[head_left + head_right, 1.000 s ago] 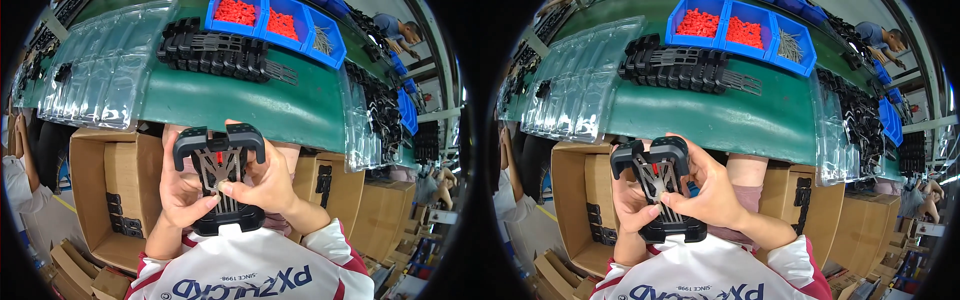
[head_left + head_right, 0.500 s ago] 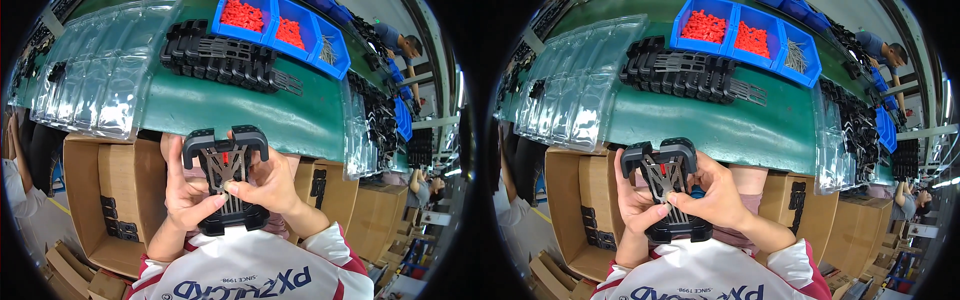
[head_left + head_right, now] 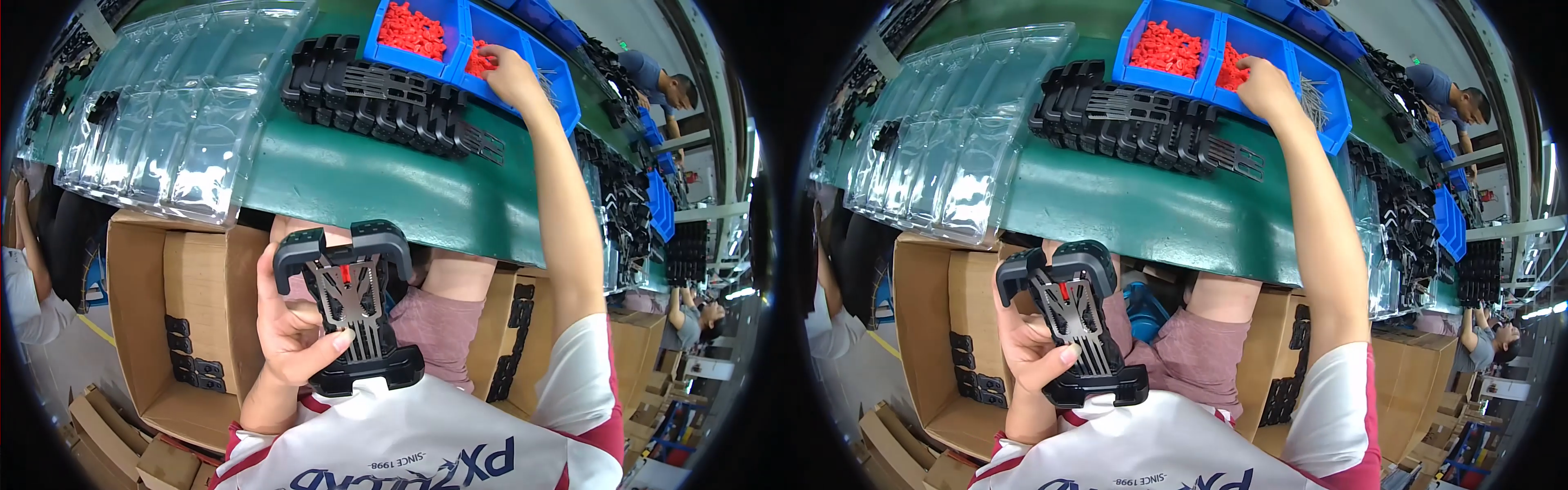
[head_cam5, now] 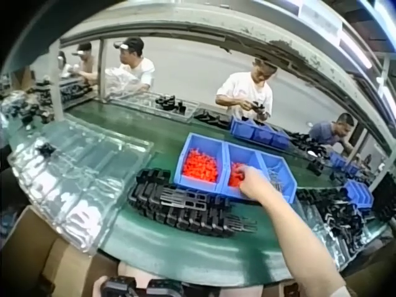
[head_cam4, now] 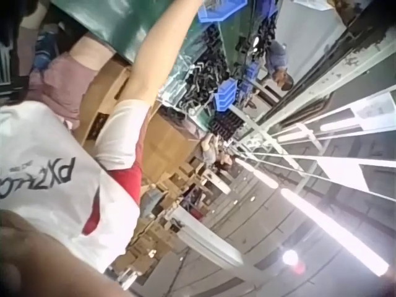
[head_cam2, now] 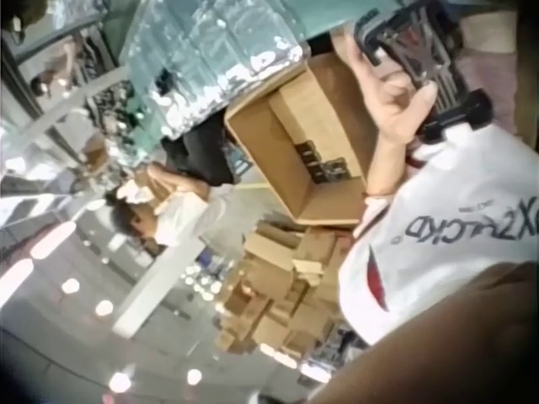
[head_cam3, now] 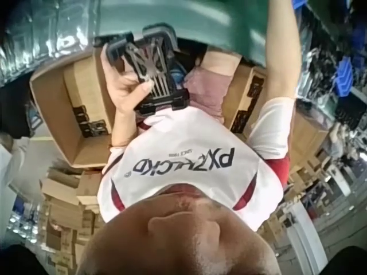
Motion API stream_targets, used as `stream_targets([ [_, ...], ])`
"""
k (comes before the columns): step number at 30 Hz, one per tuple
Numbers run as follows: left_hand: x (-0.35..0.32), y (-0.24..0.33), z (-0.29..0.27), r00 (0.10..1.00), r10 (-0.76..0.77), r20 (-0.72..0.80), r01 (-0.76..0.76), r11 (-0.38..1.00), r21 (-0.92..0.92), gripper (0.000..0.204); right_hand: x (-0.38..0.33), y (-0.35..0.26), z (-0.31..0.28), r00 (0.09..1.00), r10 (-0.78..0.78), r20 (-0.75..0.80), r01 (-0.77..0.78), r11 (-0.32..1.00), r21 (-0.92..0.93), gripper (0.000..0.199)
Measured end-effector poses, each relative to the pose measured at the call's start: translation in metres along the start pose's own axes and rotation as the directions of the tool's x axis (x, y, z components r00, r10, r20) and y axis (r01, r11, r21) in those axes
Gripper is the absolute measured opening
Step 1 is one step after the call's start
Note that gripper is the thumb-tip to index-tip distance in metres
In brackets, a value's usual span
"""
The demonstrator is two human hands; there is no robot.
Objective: Assembling the components of plastic mobile phone holders, including frames, pads, and clamps.
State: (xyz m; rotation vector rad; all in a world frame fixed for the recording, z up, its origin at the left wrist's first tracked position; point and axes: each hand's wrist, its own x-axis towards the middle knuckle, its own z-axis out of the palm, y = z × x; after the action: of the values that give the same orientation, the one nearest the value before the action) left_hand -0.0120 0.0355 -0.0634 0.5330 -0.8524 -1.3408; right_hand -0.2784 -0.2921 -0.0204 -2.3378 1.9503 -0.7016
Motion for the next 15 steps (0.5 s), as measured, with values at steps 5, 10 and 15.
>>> stream_targets([
  [5, -0.003, 0.005, 0.004, 0.999, -0.035, -0.041, 0.035, 0.999, 0.004, 0.103, 0.037, 0.001, 0.017, 0.991, -0.034, 0.128, 0.052, 0.99, -0.132, 0.026],
  [10, -0.003, 0.007, 0.004, 0.994, -0.092, -0.067, 0.091, 0.996, -0.027, 0.103, 0.039, -0.007, 0.002, 0.979, -0.002, 0.203, 0.018, 0.997, -0.079, 0.02],
  [15, -0.003, 0.003, 0.002, 0.994, -0.1, -0.034, 0.098, 0.994, -0.052, 0.103, 0.033, -0.006, -0.006, 0.987, -0.027, 0.158, 0.02, 0.999, 0.049, 0.018],
])
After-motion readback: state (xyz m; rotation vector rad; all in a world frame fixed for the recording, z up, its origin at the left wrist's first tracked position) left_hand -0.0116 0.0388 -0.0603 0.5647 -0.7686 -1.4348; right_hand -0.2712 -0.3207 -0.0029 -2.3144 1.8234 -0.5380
